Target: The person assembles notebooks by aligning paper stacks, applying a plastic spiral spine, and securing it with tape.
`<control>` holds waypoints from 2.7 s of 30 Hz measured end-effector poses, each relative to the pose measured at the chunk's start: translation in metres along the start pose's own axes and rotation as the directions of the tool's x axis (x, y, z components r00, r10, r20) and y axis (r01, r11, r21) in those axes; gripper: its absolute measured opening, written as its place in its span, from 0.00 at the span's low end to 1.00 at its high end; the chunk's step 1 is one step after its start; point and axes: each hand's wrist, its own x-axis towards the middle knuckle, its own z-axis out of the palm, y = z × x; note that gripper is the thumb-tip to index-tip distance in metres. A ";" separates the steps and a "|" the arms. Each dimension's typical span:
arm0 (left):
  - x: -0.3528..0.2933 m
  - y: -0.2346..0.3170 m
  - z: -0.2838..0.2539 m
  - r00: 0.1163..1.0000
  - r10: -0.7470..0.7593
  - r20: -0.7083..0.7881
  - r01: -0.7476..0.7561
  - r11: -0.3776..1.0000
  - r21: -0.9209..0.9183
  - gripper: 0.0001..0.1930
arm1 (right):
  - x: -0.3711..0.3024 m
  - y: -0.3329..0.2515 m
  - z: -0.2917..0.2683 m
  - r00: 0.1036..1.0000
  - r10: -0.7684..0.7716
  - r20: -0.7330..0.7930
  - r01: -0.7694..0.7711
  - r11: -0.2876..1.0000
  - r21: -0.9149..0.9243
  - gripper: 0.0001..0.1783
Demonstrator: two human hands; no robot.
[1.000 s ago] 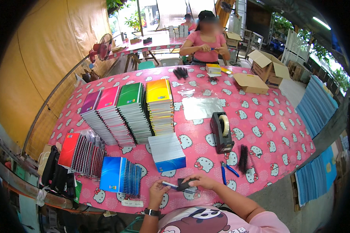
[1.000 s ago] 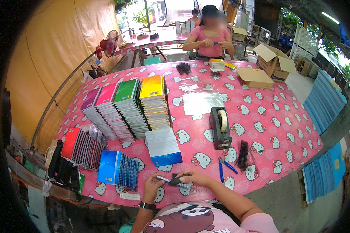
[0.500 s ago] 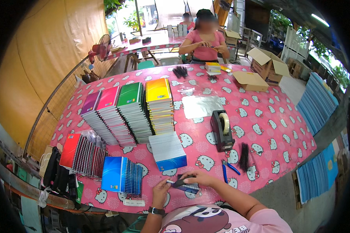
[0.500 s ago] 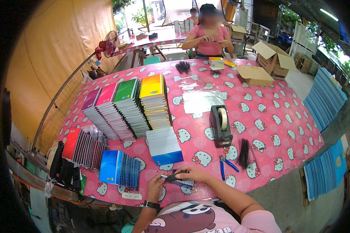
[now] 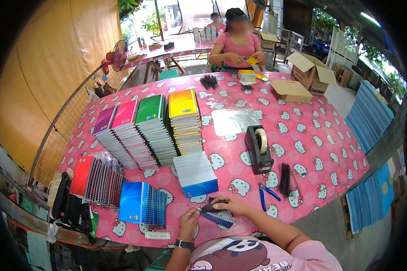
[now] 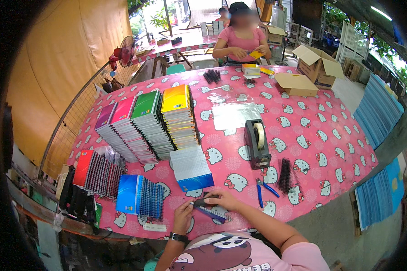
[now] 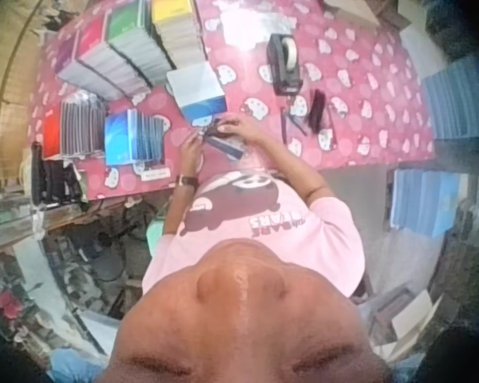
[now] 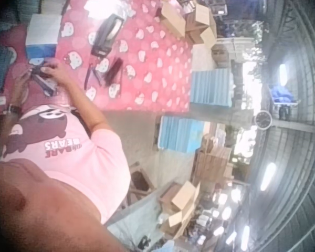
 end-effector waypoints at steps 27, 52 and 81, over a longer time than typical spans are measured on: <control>-0.006 0.082 0.090 0.894 0.393 0.216 -0.443 0.699 0.561 0.08 | -0.033 -0.093 0.029 0.865 -0.459 -0.205 0.334 0.829 -0.448 0.14; -0.028 0.095 0.093 0.793 0.588 0.159 -0.587 0.669 0.456 0.07 | -0.020 -0.111 0.050 0.789 -0.607 -0.097 0.494 0.719 -0.488 0.11; 0.053 0.236 -0.012 0.667 0.472 0.577 -0.284 -0.555 0.782 0.10 | 0.002 -0.066 0.007 0.833 -0.553 -0.012 0.406 0.627 -0.665 0.11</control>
